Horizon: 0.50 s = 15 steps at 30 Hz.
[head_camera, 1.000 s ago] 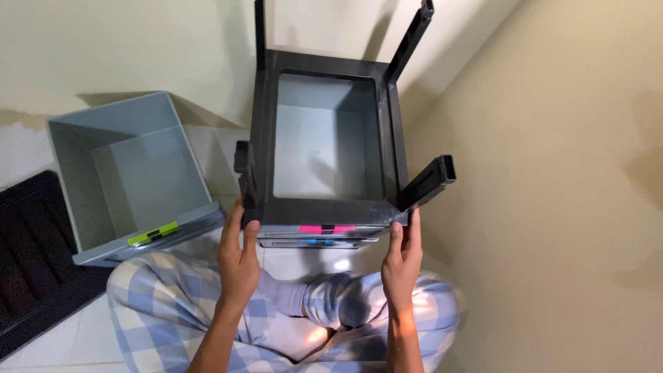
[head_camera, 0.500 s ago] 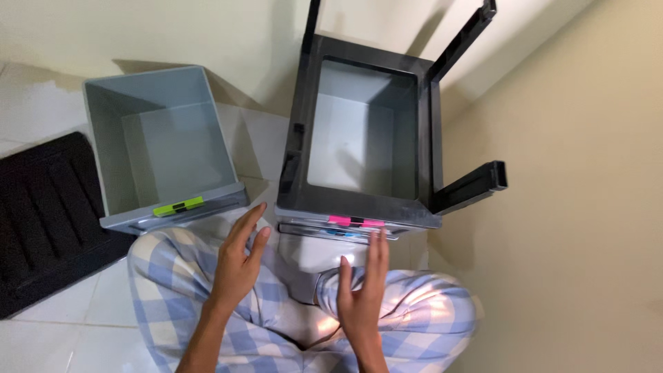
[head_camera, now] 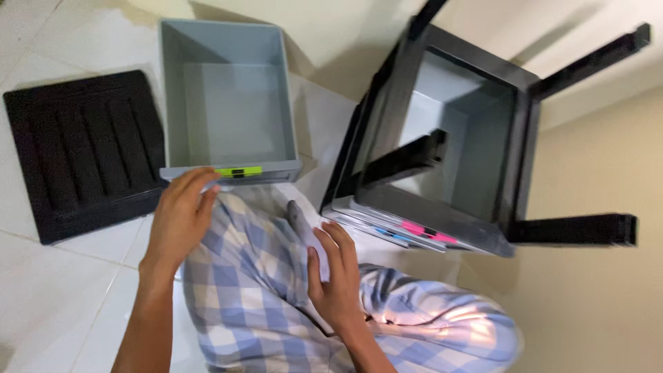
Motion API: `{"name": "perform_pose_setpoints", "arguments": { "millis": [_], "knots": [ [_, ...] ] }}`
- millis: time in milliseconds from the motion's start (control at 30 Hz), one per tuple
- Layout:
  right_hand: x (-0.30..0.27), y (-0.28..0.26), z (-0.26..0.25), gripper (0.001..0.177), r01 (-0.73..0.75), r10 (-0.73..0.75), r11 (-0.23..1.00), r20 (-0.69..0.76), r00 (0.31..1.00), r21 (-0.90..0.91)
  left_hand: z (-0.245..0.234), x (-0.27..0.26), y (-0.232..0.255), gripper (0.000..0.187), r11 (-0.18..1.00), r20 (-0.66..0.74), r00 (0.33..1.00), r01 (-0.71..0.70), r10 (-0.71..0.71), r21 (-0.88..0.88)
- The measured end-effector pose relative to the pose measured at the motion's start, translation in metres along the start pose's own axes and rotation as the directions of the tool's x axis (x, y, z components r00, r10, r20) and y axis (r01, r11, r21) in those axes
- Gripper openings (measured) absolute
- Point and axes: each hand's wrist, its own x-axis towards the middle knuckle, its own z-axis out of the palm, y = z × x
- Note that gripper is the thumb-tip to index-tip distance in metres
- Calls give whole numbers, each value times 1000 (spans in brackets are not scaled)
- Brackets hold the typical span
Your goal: The person assembles a stackable plastic storage unit by attaching black corner brackets to a grey drawer and stacking it onto other drawers. They repeatedly adjust and reattach the brackets to ensure alignment.
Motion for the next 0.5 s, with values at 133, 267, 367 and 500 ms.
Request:
{"name": "perform_pose_setpoints", "arguments": {
  "millis": [133, 267, 367, 500],
  "knots": [
    [32, 9, 44, 31, 34, -39, 999, 147, 988, 34, -20, 0, -37, 22, 990, -28, 996, 92, -90, 105],
    [64, 11, 78, 31, 42, -43, 999, 252, 967, 7, -29, -13, -73, 23, 983, -82, 987, 148, -140, 105],
    [84, 1, 101, 29, 28, -33, 999, 299, 954, 22, -33, -27, -106, 27, 967, -87, 977, 206, -195, 152],
    [104, -25, 137, 28, 126, -136, 991, 327, 935, 50, -36, -58, -157, 38, 914, -92, 952, 307, -293, 264]
  ]
}}
